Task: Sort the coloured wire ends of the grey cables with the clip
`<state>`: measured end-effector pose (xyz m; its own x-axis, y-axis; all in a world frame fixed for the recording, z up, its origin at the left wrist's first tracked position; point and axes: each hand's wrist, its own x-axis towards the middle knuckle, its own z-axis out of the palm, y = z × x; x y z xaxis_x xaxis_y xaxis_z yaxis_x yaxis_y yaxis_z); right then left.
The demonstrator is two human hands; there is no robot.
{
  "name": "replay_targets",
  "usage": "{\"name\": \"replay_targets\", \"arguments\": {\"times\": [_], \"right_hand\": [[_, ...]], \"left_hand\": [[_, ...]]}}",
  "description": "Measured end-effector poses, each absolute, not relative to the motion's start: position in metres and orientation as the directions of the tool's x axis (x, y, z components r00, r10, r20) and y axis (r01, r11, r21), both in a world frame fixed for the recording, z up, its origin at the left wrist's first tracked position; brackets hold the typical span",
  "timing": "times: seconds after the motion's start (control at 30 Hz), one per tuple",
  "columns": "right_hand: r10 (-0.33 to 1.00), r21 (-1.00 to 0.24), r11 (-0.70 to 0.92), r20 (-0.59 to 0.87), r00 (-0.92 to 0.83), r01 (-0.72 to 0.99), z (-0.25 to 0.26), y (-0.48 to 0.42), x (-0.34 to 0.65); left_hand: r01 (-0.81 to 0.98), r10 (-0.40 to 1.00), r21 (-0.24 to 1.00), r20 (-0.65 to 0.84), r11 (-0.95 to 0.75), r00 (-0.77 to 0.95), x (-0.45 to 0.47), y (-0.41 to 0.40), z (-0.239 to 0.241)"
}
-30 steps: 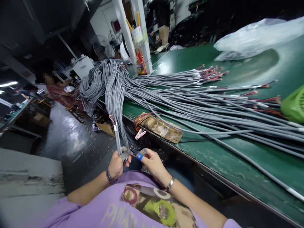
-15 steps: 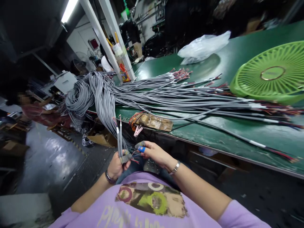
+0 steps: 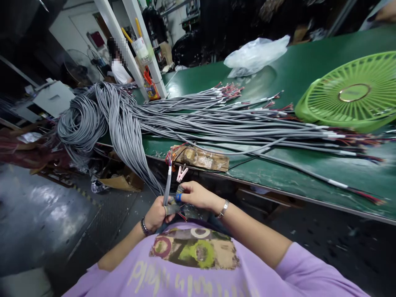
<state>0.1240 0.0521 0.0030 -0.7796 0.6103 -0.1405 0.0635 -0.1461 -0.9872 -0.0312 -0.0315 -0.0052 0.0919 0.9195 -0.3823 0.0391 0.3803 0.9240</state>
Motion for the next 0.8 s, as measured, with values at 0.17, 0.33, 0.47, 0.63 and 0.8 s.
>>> {"name": "replay_targets", "arguments": {"times": [0.17,0.33,0.47,0.63,0.8], "right_hand": [[0.572,-0.983,-0.122,-0.182,-0.800,0.136,0.000,0.057,0.124],[0.548,-0.974,-0.146,-0.226,-0.805,0.174,-0.003,0.060,0.127],[0.540,-0.966,-0.164,-0.258,-0.801,0.201,-0.006,0.062,0.129],[0.577,-0.953,-0.252,-0.288,-0.764,0.168,-0.008,0.064,0.131],[0.682,-0.883,-0.470,-0.362,-0.636,-0.001,-0.016,0.064,0.138]], "left_hand": [[0.071,0.913,0.922,-0.386,0.380,0.129,-0.033,-0.029,-0.007],[0.086,0.901,0.917,-0.398,0.389,0.174,-0.035,-0.027,-0.006],[0.088,0.894,0.919,-0.393,0.383,0.215,-0.034,-0.024,-0.008],[0.105,0.886,0.918,-0.398,0.383,0.239,-0.035,-0.022,-0.007],[0.047,0.917,0.930,-0.366,0.363,0.155,-0.036,-0.022,-0.006]]}}
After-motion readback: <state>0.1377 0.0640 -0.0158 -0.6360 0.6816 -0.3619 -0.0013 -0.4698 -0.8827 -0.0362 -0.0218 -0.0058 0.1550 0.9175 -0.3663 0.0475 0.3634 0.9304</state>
